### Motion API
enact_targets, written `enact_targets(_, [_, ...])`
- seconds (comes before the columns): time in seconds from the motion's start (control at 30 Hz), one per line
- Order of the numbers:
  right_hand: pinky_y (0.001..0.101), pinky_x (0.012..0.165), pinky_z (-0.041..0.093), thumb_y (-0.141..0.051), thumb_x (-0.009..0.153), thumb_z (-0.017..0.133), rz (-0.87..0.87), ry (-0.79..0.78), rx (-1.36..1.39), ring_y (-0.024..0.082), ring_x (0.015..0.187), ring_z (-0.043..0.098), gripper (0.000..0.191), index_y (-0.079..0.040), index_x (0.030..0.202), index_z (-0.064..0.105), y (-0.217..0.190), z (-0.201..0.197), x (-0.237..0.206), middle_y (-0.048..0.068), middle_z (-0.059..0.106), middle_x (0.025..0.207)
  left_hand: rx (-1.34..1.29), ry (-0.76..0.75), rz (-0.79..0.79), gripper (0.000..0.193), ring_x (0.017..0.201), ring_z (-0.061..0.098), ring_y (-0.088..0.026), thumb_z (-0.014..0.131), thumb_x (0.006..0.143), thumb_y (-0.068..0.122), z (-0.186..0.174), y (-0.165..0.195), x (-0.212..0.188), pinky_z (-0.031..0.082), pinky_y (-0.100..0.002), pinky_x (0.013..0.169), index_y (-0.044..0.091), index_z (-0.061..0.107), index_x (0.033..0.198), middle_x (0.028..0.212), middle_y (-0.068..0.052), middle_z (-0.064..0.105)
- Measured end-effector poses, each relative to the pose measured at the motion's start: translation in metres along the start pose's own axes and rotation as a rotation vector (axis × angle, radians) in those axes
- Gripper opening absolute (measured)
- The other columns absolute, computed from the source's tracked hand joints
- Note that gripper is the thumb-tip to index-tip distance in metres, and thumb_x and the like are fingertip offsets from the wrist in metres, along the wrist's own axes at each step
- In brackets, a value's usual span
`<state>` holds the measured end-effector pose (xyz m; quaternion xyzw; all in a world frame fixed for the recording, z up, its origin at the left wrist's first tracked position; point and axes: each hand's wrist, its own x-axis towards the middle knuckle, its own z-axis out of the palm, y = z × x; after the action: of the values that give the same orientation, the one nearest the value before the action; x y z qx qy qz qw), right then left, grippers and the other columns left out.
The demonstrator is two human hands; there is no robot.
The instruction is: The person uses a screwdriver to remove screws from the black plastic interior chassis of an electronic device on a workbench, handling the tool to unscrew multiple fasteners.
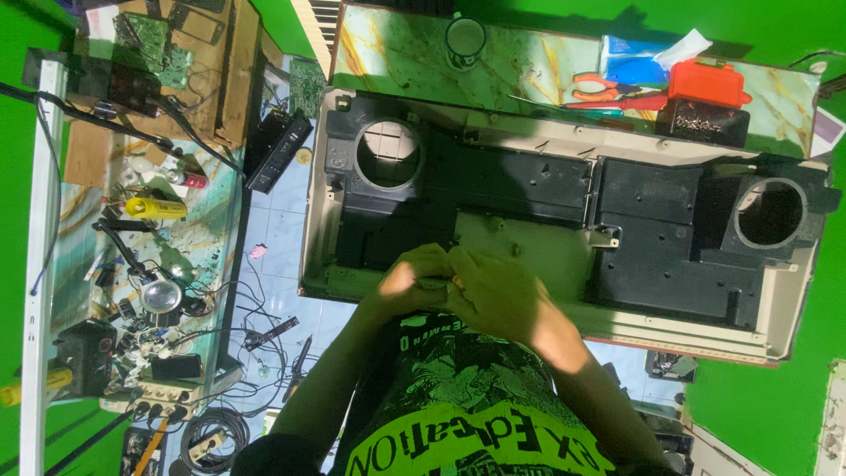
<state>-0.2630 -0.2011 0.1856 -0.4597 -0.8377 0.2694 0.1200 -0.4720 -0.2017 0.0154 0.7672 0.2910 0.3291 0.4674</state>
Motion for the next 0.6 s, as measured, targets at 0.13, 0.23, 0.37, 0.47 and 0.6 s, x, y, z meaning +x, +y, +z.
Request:
enact_targets(0.13, [0.0451,0.055,0.053,-0.038,0.103,0.052,0.242,-0.325,-0.038,0.032,0.060,0.067,0.030,-0.009,0.105,0.056,0.000,-0.004,0.006,0.012,0.064,0.069,-0.027,-0.032,-0.072,0.034,0.103,0.071,-0.024,0.079,0.088,0.015,0.013,-0.021,-0.005,0.058,-0.036,0.089,0.002,0.071,0.119,0.117,-0.012,0.072])
enact_targets(0.23, [0.0459,0.054,0.051,-0.034,0.103,0.054,0.207,-0.193,0.010,0.034,0.059,0.066,0.027,-0.008,0.107,0.058,-0.002,-0.002,0.005,0.011,0.064,0.066,0.077,0.055,0.016,0.032,0.094,0.070,-0.024,0.083,0.079,0.015,0.014,-0.032,-0.010,0.058,-0.034,0.083,0.003,0.072,0.107,0.107,-0.010,0.073])
enact_targets(0.37, [0.0453,0.057,0.052,-0.023,0.091,0.063,0.039,0.015,0.087,0.033,0.068,0.067,0.017,-0.007,0.098,0.060,-0.002,0.001,0.000,0.011,0.067,0.074,0.029,0.053,-0.008,0.030,0.096,0.070,-0.024,0.082,0.080,0.012,0.009,-0.019,-0.005,0.058,-0.035,0.086,0.004,0.071,0.106,0.107,-0.010,0.072])
enact_targets(0.47, [0.0450,0.064,0.053,-0.019,0.090,0.065,-0.031,0.029,0.089,0.033,0.076,0.067,0.016,-0.007,0.099,0.061,0.001,0.001,-0.001,0.013,0.067,0.080,-0.015,0.046,-0.065,0.032,0.096,0.070,-0.025,0.082,0.078,0.012,0.005,0.007,0.006,0.057,-0.036,0.085,0.004,0.071,0.107,0.106,-0.011,0.071])
enact_targets(0.6, [0.0440,0.066,0.054,-0.019,0.089,0.064,-0.041,0.029,0.103,0.033,0.081,0.068,0.018,-0.007,0.101,0.062,0.002,-0.001,-0.003,0.012,0.069,0.088,-0.049,0.062,0.079,0.042,0.102,0.069,-0.029,0.084,0.072,0.016,-0.011,0.033,0.017,0.054,-0.041,0.091,0.002,0.071,0.110,0.113,-0.012,0.072])
